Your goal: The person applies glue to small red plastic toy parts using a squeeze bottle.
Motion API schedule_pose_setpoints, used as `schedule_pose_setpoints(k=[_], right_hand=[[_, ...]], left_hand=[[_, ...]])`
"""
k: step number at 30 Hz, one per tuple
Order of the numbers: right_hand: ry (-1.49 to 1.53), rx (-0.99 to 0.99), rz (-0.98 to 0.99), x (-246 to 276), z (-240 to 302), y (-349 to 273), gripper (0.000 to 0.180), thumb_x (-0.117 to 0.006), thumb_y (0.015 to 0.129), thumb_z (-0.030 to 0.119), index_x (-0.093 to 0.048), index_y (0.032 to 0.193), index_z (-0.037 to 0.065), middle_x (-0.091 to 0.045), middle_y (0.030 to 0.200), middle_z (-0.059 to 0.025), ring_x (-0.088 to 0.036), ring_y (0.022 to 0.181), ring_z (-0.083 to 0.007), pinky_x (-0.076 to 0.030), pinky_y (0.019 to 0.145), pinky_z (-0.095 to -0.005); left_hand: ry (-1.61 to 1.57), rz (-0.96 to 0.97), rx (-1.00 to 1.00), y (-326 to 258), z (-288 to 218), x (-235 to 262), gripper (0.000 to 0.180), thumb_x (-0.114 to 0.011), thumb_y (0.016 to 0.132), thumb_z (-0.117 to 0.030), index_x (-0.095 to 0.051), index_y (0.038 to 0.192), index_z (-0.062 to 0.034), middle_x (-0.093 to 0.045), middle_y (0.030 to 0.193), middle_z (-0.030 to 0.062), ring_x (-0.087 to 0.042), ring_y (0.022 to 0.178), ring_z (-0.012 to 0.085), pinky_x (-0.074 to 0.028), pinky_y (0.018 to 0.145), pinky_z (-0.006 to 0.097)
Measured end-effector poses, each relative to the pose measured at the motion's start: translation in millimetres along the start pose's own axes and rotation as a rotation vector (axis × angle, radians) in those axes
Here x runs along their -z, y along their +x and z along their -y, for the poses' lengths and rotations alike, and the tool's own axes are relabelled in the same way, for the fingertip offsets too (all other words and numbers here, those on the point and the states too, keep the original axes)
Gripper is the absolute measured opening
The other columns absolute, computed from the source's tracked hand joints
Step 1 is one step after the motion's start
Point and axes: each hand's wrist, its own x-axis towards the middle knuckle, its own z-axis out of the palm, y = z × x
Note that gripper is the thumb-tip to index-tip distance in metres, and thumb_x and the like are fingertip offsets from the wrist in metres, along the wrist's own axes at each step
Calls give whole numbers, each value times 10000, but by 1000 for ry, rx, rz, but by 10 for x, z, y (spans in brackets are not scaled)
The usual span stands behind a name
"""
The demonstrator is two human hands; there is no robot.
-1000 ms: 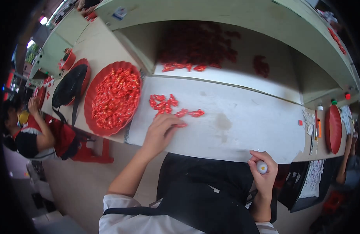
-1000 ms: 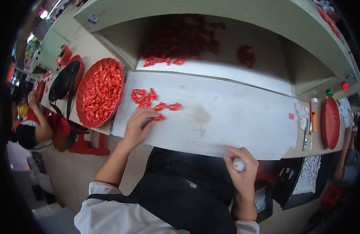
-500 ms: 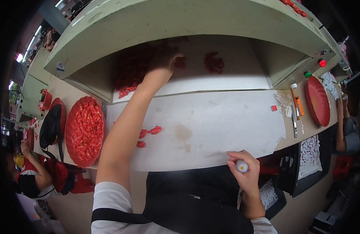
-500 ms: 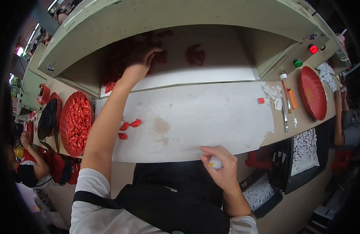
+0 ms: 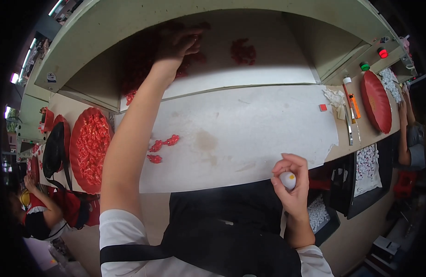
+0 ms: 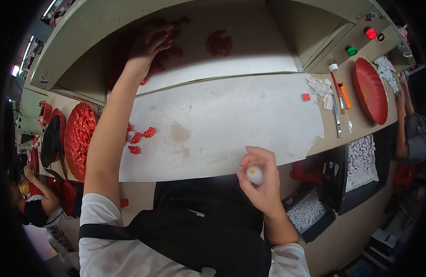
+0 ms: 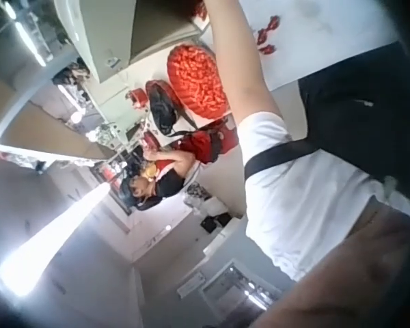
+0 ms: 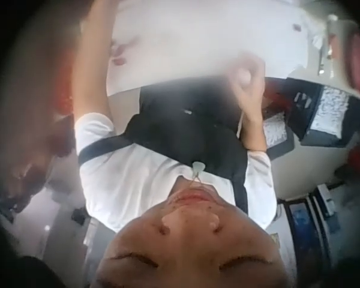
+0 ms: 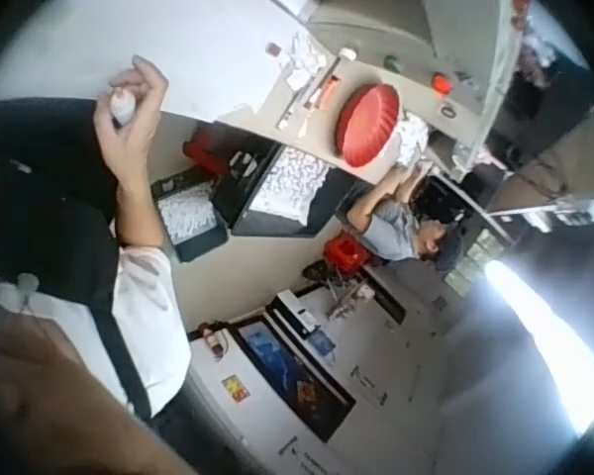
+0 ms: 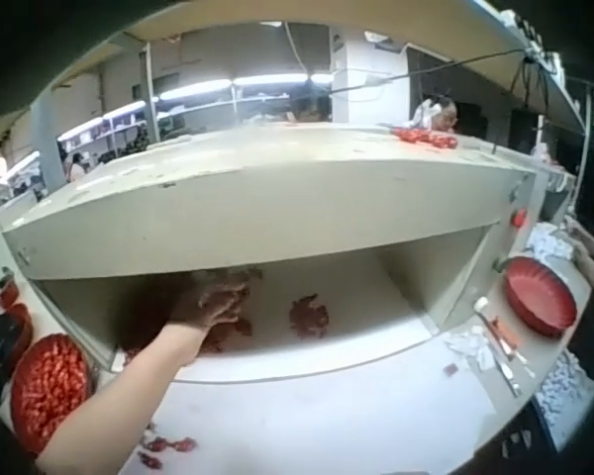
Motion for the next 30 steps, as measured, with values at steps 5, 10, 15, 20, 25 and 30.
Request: schedule_pose_setpoints(k=[5,10,15,20,25,30], right_hand=[[502,23,125,40,-4,-84,412,-448,724,-56,-273,1087,30,-362,1015,-145,-491,659,-161,-435,548,-234],[368,11,107,-59,251,-41,374,-466,750,-36,-368,1110,-14,-357,1031,-144,-516,774,-195,-486,608,-259],[215,19,30,-102,408,-91,367,-515,770,-15,-437,1128,-37,-372,1035,-141,-532,839,-225,-508,680,-294],[295,143,-219,-122,369,-140,381,-721,647,74,-478,934,16,-482,911,-106,-530,795,-172,-465,667,-256],[180,265,-344,-181,359,-85,465,-759,616,274,-423,854,58,-450,861,-90,-468,620,-123,-422,490,-210],[57,464,-171,-168,413,-78,428,-791,581,179,-505,875,54,-505,853,-92,-533,641,-140,-433,582,-234]], left_hand=[[-442,74,200,-1125,-170,-222,270,-523,805,-36,-505,1072,2,-566,981,110,-530,791,119,-435,722,234],[-685,161,299,-1899,-52,-414,188,-525,814,-53,-521,1000,-27,-576,953,105,-531,761,109,-417,693,221],[-929,196,339,-2136,134,-610,170,-512,828,-65,-514,996,-36,-567,952,103,-530,787,118,-422,687,237],[-1245,384,399,-2173,252,-688,171,-504,831,-60,-521,1000,-39,-552,952,91,-532,845,141,-437,746,247],[-1259,388,431,-2218,277,-720,170,-514,830,-88,-518,992,-37,-530,966,115,-532,819,151,-438,738,245],[-1237,367,459,-2240,269,-725,186,-524,832,-135,-519,991,-39,-515,948,137,-524,786,161,-437,706,241]])
